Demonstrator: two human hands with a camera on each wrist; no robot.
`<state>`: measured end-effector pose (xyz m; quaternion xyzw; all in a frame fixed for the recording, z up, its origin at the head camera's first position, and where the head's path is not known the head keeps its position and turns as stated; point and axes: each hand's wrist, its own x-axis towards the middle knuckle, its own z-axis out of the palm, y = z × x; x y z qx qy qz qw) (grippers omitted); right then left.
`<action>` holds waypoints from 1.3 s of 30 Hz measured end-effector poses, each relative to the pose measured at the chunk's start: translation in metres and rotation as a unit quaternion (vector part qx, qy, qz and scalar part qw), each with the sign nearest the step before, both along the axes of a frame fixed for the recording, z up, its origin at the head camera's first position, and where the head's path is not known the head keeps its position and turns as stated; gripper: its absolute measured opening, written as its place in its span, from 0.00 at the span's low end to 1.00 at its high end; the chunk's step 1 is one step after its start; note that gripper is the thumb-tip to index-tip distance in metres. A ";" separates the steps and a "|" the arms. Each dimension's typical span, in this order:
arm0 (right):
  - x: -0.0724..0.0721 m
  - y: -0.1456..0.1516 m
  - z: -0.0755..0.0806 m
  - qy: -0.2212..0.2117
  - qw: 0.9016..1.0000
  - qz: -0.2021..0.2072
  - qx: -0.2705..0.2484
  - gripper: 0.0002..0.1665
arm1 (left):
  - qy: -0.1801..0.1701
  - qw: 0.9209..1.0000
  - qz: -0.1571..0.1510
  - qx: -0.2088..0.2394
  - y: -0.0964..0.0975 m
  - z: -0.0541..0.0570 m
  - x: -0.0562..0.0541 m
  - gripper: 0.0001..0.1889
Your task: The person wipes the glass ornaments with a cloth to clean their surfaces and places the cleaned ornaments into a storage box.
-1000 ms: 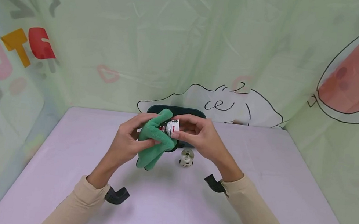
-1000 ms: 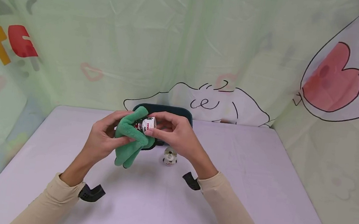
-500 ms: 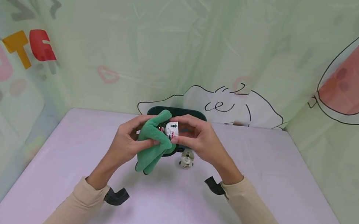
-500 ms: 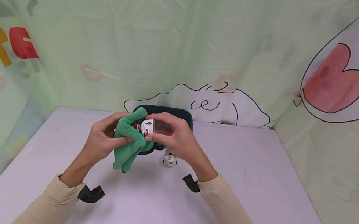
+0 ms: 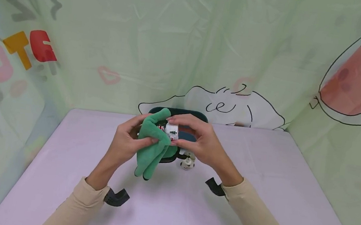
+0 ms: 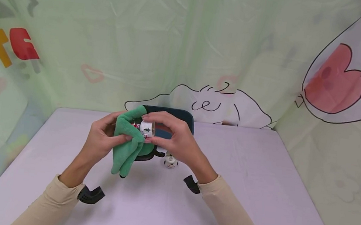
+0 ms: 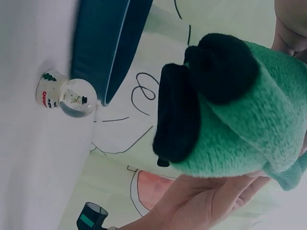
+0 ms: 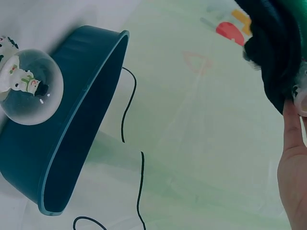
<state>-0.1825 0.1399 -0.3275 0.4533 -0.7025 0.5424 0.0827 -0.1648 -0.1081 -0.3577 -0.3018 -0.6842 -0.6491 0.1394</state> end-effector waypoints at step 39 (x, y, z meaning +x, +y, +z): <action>-0.002 0.004 0.001 -0.044 0.998 -0.042 0.032 0.24 | -0.055 0.998 -0.024 0.000 0.003 0.000 0.003 0.29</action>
